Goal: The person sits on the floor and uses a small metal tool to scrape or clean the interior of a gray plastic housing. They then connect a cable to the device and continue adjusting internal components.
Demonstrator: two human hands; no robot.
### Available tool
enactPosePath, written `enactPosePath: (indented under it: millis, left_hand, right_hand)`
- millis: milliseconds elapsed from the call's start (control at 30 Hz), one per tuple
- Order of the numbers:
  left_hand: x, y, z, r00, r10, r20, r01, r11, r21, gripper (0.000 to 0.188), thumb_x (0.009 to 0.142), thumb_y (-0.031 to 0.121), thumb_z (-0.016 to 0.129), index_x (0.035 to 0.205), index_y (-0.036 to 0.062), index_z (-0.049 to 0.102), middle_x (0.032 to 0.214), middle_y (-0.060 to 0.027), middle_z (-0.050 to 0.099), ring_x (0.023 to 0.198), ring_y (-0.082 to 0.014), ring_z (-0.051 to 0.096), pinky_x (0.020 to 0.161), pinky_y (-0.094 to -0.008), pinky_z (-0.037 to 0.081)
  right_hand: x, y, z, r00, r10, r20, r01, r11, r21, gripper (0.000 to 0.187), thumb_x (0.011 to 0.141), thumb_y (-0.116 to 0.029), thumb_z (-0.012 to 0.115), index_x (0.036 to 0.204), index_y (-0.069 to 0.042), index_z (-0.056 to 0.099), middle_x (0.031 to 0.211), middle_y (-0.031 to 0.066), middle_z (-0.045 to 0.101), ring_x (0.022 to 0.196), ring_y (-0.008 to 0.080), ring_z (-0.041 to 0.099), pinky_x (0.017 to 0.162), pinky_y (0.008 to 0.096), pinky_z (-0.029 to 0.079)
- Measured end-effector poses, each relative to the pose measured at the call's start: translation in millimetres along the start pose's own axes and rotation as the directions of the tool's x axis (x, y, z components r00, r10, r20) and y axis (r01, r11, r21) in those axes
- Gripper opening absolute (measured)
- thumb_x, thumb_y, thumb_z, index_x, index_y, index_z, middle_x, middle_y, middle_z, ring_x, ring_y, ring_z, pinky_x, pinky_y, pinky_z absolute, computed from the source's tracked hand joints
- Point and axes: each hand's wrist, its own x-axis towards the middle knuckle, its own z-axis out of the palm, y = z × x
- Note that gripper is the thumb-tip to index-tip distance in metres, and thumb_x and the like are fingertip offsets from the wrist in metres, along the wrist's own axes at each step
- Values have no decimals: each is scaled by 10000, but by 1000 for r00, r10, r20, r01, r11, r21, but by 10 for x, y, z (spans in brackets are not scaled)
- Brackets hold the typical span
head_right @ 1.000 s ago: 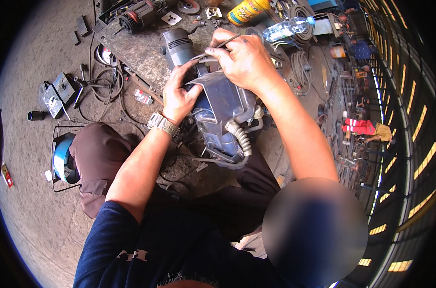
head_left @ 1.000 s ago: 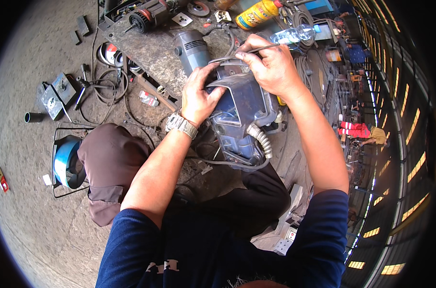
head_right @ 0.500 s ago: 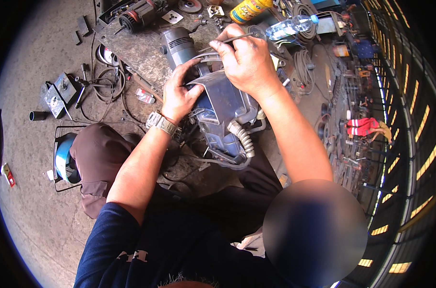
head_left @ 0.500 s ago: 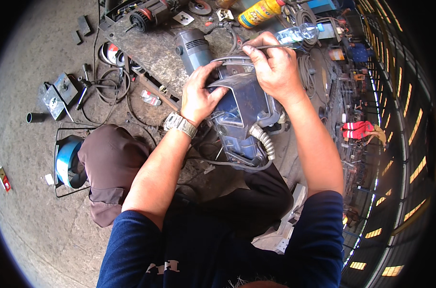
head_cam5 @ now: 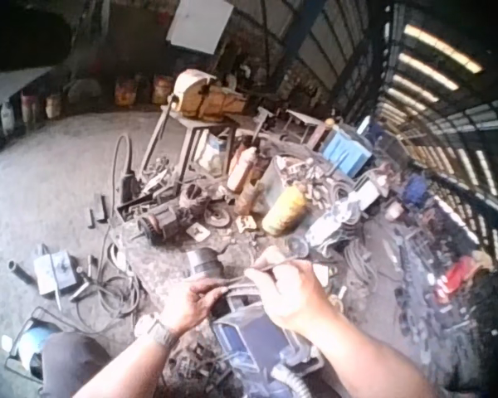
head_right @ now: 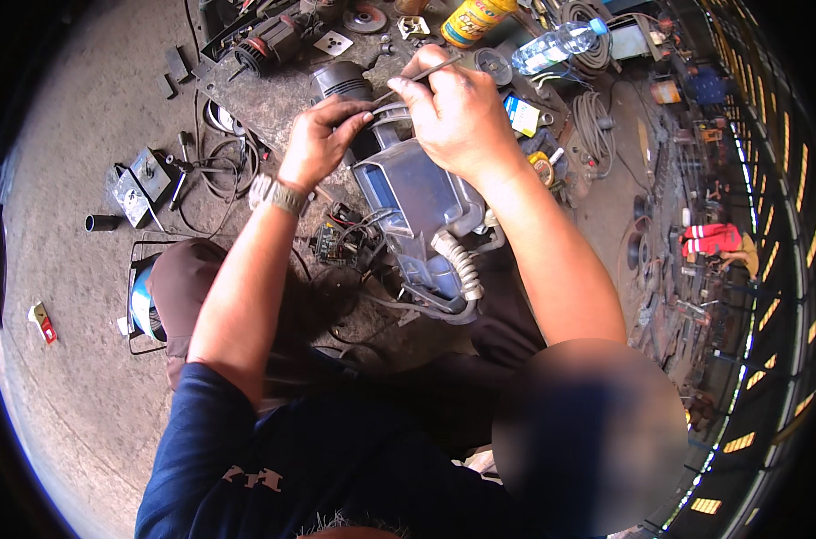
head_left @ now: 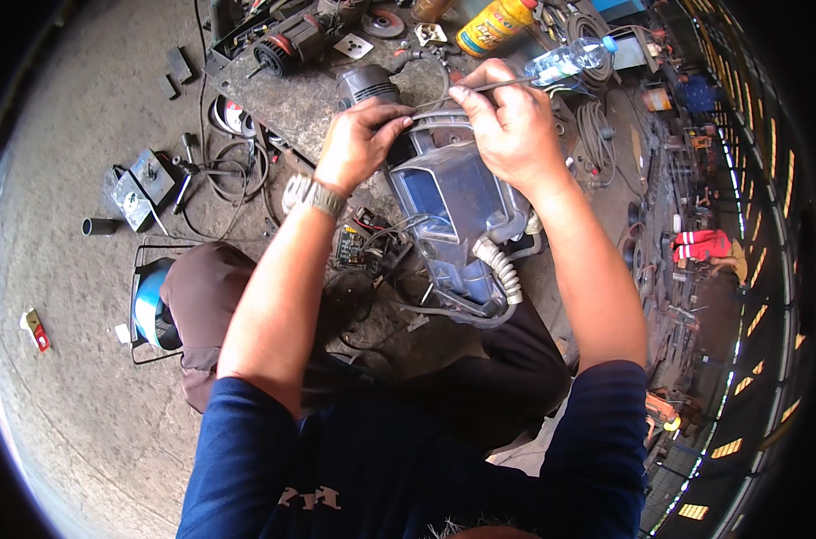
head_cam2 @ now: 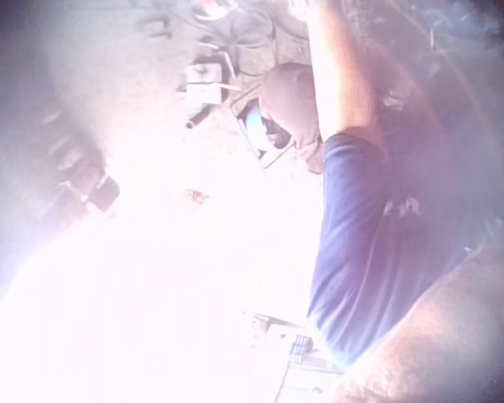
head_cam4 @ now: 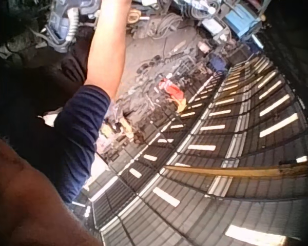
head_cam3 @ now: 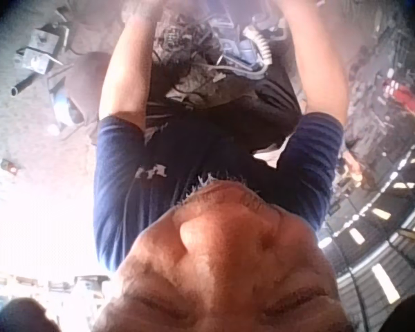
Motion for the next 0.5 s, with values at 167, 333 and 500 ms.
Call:
enactPosePath:
  millis: [167, 333, 500]
  left_hand:
    - [347, -90, -295, 927, 75, 368, -120, 988, 100, 252, 1003, 207, 757, 1195, 45, 790, 1073, -162, 783, 961, -325, 759, 871, -385, 591]
    - [667, -21, -451, 766, 325, 555, -459, 881, 117, 293, 998, 202, 746, 1249, 53, 768, 1086, -157, 767, 953, -367, 748, 833, -419, 598]
    - [518, -273, -260, 788, 443, 428, -492, 871, 3, 372, 1018, 258, 706, 1325, 51, 732, 1110, -167, 763, 989, -374, 747, 879, -427, 611]
  right_hand:
    - [-30, 47, 1, 996, 89, -15, -89, 996, 10, 136, 982, -146, 737, 1004, -31, 667, 773, 195, 717, 741, 387, 740, 674, 437, 569]
    - [-18, 22, -29, 994, 105, -25, -105, 994, 12, 140, 983, -138, 733, 997, -12, 673, 773, 202, 711, 724, 379, 736, 662, 423, 564]
    - [-44, 47, 19, 993, 114, -38, -108, 986, 126, 119, 986, -98, 722, 959, 12, 685, 789, 172, 729, 686, 334, 744, 639, 400, 562]
